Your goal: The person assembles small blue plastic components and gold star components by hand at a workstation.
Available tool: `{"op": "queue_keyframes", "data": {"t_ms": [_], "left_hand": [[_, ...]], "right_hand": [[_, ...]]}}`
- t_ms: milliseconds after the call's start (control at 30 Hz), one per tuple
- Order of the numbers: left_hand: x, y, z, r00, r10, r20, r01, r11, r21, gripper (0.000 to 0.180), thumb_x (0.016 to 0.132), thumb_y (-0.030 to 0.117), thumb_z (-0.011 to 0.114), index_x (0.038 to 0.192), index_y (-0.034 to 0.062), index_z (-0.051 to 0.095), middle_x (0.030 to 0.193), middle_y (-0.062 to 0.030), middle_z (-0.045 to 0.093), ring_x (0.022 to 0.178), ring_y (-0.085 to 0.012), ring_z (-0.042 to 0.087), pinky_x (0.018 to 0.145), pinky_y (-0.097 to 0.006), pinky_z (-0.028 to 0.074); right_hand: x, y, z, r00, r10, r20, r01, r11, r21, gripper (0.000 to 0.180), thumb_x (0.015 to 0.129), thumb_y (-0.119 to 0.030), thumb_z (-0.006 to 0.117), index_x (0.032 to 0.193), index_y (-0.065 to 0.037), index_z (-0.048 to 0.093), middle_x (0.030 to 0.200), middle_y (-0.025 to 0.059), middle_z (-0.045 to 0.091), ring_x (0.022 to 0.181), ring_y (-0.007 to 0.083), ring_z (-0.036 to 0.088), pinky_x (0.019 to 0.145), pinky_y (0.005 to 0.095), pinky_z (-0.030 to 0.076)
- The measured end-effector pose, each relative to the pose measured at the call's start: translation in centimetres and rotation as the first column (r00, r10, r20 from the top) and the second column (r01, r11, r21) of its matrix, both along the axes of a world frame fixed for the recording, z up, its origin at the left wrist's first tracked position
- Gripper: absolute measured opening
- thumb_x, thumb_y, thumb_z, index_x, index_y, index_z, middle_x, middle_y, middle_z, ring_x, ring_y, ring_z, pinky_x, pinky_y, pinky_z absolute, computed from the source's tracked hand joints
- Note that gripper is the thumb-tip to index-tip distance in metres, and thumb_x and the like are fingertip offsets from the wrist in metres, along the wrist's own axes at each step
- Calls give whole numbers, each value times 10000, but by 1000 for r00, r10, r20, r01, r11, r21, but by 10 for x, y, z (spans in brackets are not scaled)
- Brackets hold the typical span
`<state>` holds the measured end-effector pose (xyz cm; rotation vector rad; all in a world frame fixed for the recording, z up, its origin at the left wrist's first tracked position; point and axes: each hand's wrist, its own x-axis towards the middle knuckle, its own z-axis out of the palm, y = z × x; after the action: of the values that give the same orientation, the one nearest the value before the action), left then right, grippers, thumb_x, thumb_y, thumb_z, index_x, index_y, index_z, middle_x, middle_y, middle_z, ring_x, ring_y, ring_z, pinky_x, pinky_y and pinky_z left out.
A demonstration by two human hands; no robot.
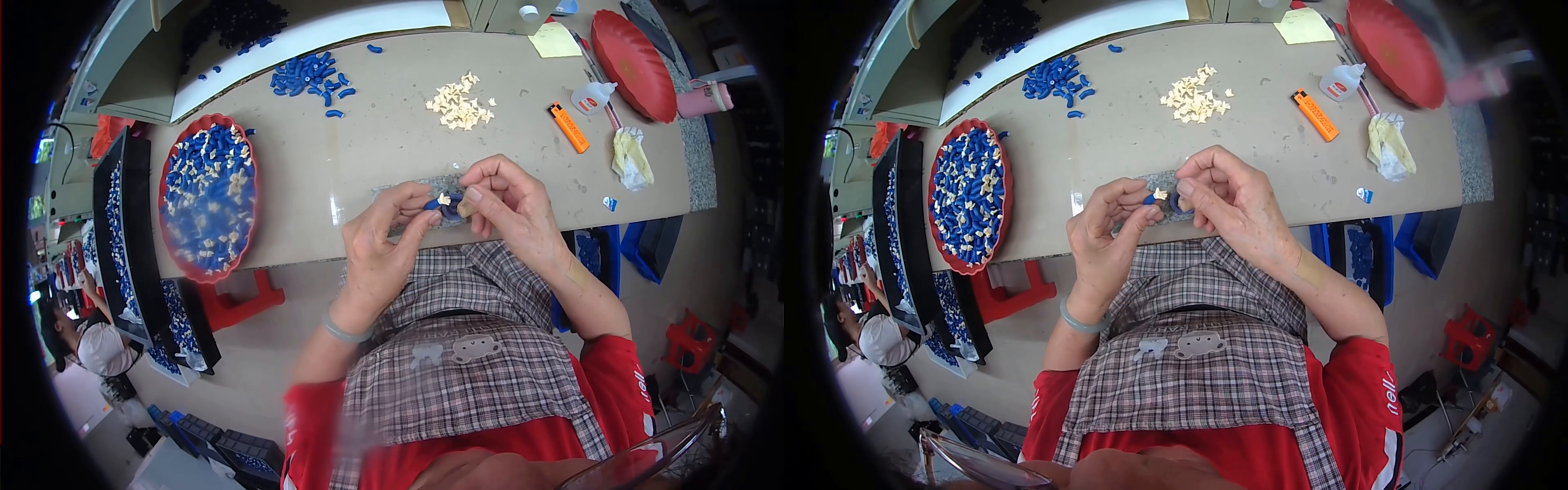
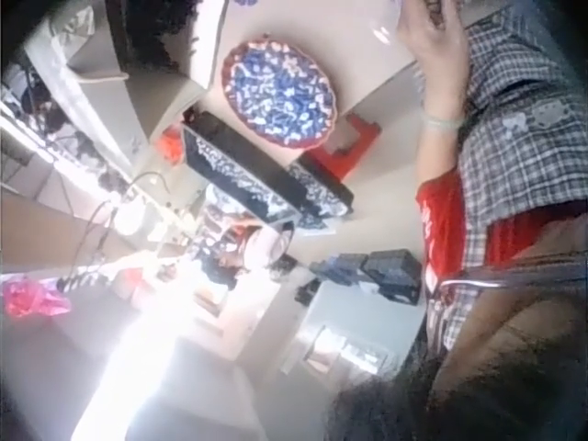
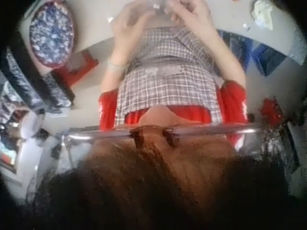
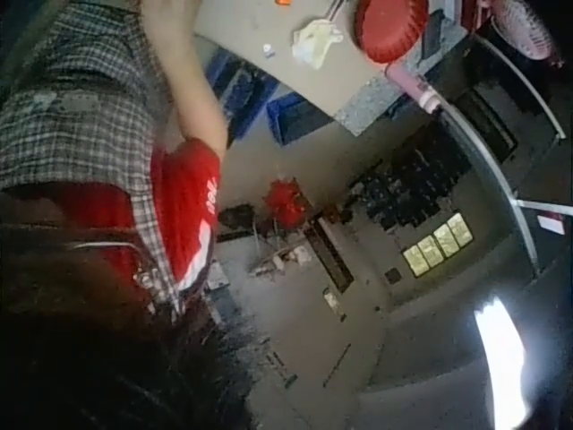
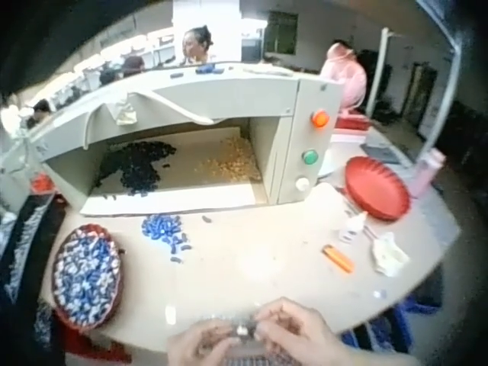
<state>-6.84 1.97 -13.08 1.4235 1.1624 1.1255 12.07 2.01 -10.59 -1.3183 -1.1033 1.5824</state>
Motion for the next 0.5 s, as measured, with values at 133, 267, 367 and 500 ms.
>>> {"op": "queue_keyframes", "data": {"t_ms": [133, 267, 367, 500], "left_hand": [[-3, 3, 3, 993, -37, -108, 46, 996, 80, 170, 833, -46, 717, 999, -29, 682, 915, -129, 723, 802, -192, 724, 695, -287, 594], [-4, 5, 5, 976, -76, -206, 114, 977, 180, 142, 814, -47, 723, 949, -16, 696, 894, -127, 714, 769, -217, 704, 653, -302, 573], [-4, 5, 2, 973, -78, -217, 138, 951, 276, 141, 805, -57, 719, 936, -12, 695, 886, -134, 709, 778, -249, 705, 643, -315, 566], [-4, 4, 4, 962, -87, -257, 174, 924, 340, 134, 800, -71, 712, 920, -16, 692, 883, -140, 706, 784, -267, 703, 649, -321, 573]], "right_hand": [[-2, 0, -4, 997, 34, 62, -35, 999, 27, 154, 983, -177, 619, 978, -23, 618, 778, -15, 602, 626, 24, 510, 543, 195, 428], [-2, -1, -14, 993, 74, 92, -81, 994, 79, 162, 965, -175, 649, 926, -19, 631, 736, -35, 572, 618, 9, 476, 535, 196, 400], [-1, -1, -14, 983, 101, 151, -119, 986, 114, 166, 947, -170, 675, 888, -20, 638, 700, -51, 550, 611, -1, 456, 530, 191, 378], [1, -4, -18, 988, 123, 91, -131, 989, 76, 153, 937, -154, 689, 872, -25, 639, 688, -66, 543, 606, -8, 455, 519, 188, 367]]}}
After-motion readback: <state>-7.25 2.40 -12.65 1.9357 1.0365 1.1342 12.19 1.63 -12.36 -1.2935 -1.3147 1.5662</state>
